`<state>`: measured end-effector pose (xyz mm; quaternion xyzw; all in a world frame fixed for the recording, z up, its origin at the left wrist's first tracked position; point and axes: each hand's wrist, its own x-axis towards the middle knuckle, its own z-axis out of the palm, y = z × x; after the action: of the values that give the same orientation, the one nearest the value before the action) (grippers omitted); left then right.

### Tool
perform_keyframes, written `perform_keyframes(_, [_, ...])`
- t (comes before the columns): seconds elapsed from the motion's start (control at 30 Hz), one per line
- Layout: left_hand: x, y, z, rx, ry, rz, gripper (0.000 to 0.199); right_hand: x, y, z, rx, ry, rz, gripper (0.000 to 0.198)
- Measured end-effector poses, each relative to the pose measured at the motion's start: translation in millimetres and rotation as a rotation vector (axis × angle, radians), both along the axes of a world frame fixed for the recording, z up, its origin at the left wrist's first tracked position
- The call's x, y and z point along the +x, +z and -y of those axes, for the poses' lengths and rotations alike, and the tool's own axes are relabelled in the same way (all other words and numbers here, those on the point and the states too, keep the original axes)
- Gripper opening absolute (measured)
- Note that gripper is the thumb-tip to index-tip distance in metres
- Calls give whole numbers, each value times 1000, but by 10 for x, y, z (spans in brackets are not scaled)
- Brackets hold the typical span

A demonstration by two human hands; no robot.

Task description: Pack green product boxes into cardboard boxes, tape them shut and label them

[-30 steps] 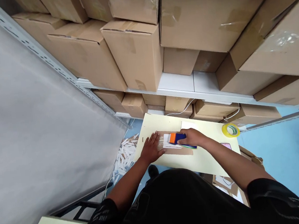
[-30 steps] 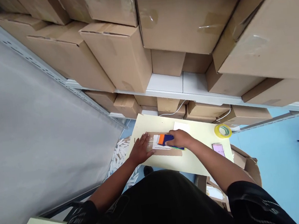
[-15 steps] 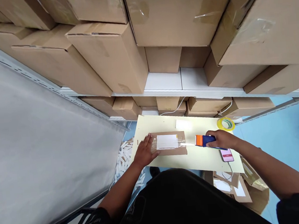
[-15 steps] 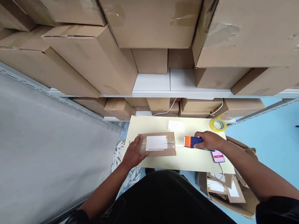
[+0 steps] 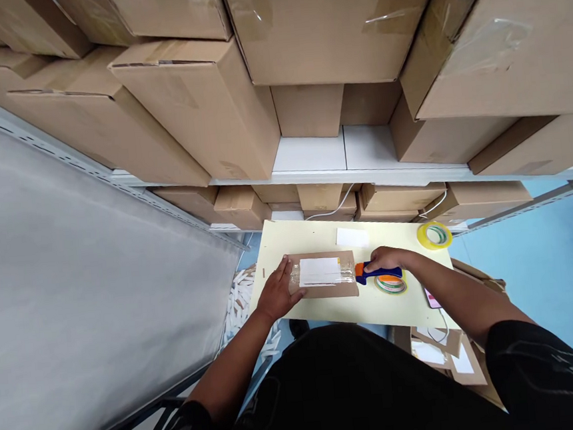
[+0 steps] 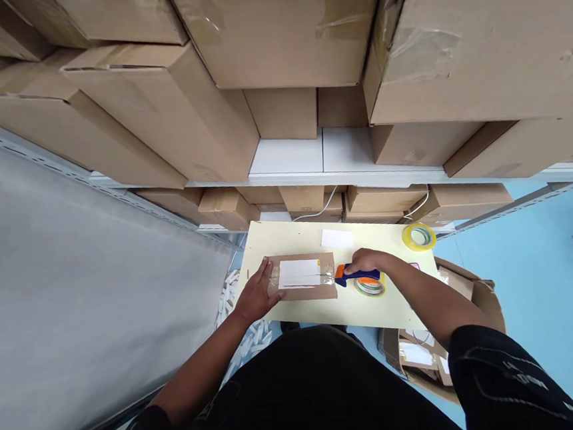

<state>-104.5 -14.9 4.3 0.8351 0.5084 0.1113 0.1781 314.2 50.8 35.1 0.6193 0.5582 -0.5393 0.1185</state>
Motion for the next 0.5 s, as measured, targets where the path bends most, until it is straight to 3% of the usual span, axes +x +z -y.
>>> perform_keyframes(0.1, [-8,-11,1,-21,5,31,103,43,-118,95,-140,-104,60,58])
perform_keyframes(0.17, [-27,-18,7,-31,1,68,101,86,-199,277,-141,-164,153,56])
perform_keyframes(0.23, [-48,-28,14,-46,-11,124,89,119,-282,528,-51,-251,168,53])
perform_keyframes(0.33, [-50,-60,19,-102,-8,236,69,106,-426,937,226,-353,297,56])
perform_keyframes(0.4, [-23,-102,23,-145,31,321,66,41,-544,1166,394,-285,424,51])
perform_keyframes(0.5, [8,-203,61,-174,184,472,75,-107,-717,1396,534,-154,544,41])
